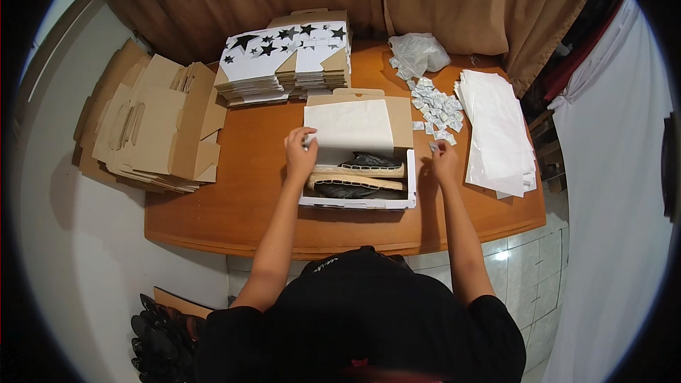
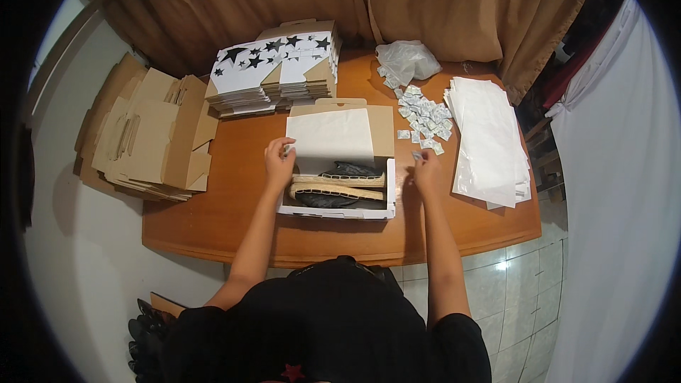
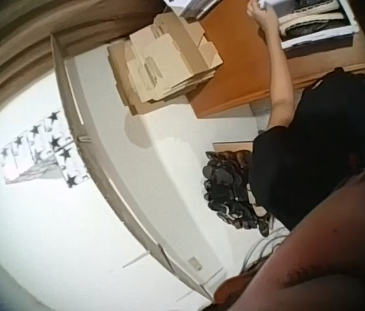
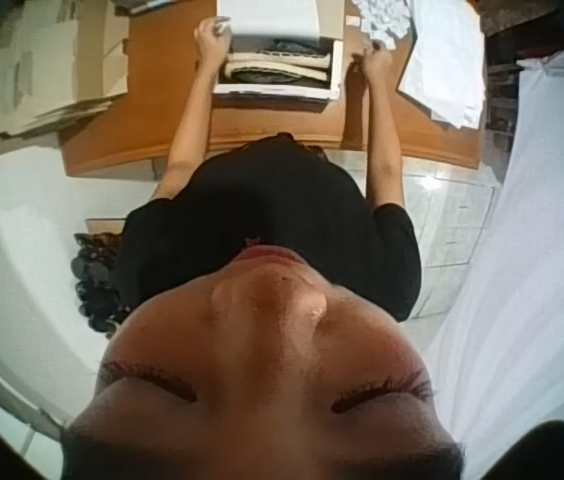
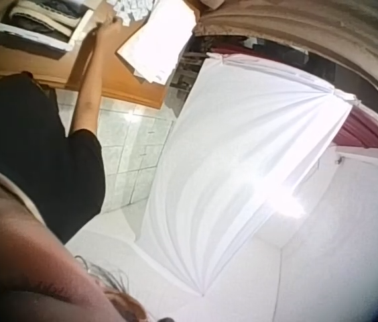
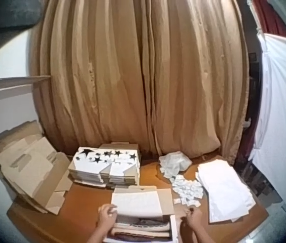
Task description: Assembling cardboard shoe boxes, placing shoes inside with tissue paper and silica gel, and shelving the finished boxes.
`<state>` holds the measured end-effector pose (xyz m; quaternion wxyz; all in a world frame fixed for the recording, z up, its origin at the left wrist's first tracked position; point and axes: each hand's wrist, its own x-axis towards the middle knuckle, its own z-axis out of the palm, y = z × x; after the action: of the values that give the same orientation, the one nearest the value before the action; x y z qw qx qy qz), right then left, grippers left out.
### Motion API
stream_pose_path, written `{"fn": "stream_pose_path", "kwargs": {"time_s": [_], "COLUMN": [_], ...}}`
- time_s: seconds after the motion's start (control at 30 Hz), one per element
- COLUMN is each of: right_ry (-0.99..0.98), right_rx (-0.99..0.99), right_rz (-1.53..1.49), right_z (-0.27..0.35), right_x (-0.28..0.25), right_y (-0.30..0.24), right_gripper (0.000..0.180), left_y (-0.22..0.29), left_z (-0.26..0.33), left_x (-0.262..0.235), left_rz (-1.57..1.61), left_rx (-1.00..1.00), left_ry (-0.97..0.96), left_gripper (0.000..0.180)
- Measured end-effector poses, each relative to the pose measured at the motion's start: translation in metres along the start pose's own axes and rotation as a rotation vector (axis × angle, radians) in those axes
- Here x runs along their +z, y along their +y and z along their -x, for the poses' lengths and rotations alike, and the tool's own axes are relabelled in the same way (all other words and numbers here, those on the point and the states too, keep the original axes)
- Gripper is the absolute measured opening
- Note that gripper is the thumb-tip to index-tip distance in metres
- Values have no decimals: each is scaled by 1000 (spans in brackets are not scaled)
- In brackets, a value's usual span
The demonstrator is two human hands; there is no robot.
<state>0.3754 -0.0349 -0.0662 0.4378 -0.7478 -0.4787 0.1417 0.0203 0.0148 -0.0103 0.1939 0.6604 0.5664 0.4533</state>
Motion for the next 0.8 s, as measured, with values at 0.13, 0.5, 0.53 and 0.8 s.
{"fn": "stream_pose_path", "kwargs": {"time_s": [0.13, 0.5, 0.53, 0.8], "right_ry": [-249, -344, -219, -30], "right_rx": [-116, -283, -289, 16], "right_rz": [-206, -293, -224, 352], "right_z": [14, 52, 48, 12], "right_x": [16, 80, 80, 81], "right_y": [-83, -149, -146, -124], "right_gripper": [15, 32, 34, 61], "left_y": [-47, -30, -31, -47], "left_z": [-17, -39, -40, -46], "left_x": [-2, 11, 11, 26], "left_rz": [-82, -250, -249, -94], "left_rx": [-80, -249, -248, -180], "left_ry": [-96, -241, -242, -223], "left_gripper": [32, 61, 61, 60]}}
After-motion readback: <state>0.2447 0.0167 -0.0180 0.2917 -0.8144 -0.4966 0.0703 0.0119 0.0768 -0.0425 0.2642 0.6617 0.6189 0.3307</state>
